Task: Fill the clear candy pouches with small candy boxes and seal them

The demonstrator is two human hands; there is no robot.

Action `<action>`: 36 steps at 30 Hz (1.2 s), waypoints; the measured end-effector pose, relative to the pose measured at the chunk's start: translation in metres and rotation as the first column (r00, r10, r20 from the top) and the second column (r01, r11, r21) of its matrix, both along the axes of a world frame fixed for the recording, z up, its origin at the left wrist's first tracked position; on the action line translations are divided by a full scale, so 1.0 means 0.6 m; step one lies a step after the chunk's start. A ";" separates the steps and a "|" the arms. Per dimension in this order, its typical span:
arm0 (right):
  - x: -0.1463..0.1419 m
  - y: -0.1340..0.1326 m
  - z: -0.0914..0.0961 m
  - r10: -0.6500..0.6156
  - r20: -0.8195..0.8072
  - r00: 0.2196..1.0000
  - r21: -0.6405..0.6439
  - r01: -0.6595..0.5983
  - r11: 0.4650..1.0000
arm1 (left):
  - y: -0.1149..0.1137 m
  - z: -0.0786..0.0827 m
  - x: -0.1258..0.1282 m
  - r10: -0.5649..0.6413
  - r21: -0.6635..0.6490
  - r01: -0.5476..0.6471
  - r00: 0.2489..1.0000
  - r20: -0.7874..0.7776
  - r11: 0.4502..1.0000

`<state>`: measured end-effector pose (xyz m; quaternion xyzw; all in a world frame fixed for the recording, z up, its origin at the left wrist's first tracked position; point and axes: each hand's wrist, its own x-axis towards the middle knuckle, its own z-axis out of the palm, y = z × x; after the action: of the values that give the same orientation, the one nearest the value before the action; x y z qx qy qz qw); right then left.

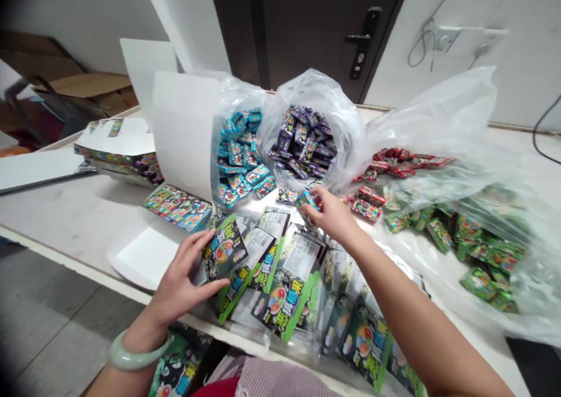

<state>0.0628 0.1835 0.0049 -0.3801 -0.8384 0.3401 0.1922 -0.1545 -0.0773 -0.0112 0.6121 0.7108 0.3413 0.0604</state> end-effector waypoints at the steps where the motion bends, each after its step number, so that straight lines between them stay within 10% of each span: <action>1: 0.017 -0.015 0.004 -0.027 0.137 0.990 0.122 0.011 0.993 | 0.004 0.001 0.006 -0.012 -0.003 0.012 1.000 -0.010 1.000; 5: 0.054 -0.062 0.009 0.041 0.445 0.895 0.151 -0.120 0.981 | 0.028 0.004 0.034 -0.088 -0.007 0.088 0.995 -0.054 0.996; 9: 0.102 -0.058 0.008 0.177 0.126 0.976 -0.100 -0.165 0.981 | 0.037 0.007 0.048 -0.143 -0.037 0.140 0.986 -0.085 0.989; 15: 0.134 -0.076 -0.032 0.343 0.201 0.918 0.090 -0.366 0.926 | 0.033 0.003 0.051 -0.187 -0.090 0.180 0.979 -0.080 0.980; 20: 0.096 -0.124 -0.060 0.159 0.262 0.952 0.254 -0.227 0.940 | 0.037 -0.003 0.057 -0.234 -0.103 0.223 0.965 -0.117 0.969; 25: 0.123 -0.122 0.001 0.188 -0.036 0.981 0.399 -0.158 0.903 | 0.033 0.005 0.060 -0.290 -0.120 0.275 0.947 -0.139 0.954; 30: 0.139 -0.138 0.064 0.428 0.256 0.867 0.395 -0.498 0.772 | 0.040 0.008 0.072 -0.376 -0.136 0.359 0.918 -0.126 0.923; 36: 0.126 -0.137 0.058 0.550 0.273 0.789 0.320 -0.614 0.722 | 0.045 0.010 0.087 -0.453 -0.160 0.438 0.889 -0.068 0.884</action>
<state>0.1382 0.1010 0.0398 -0.0761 -0.9781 0.1766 0.0801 -0.1020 -0.0506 -0.0054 0.7700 0.5755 0.2353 0.1434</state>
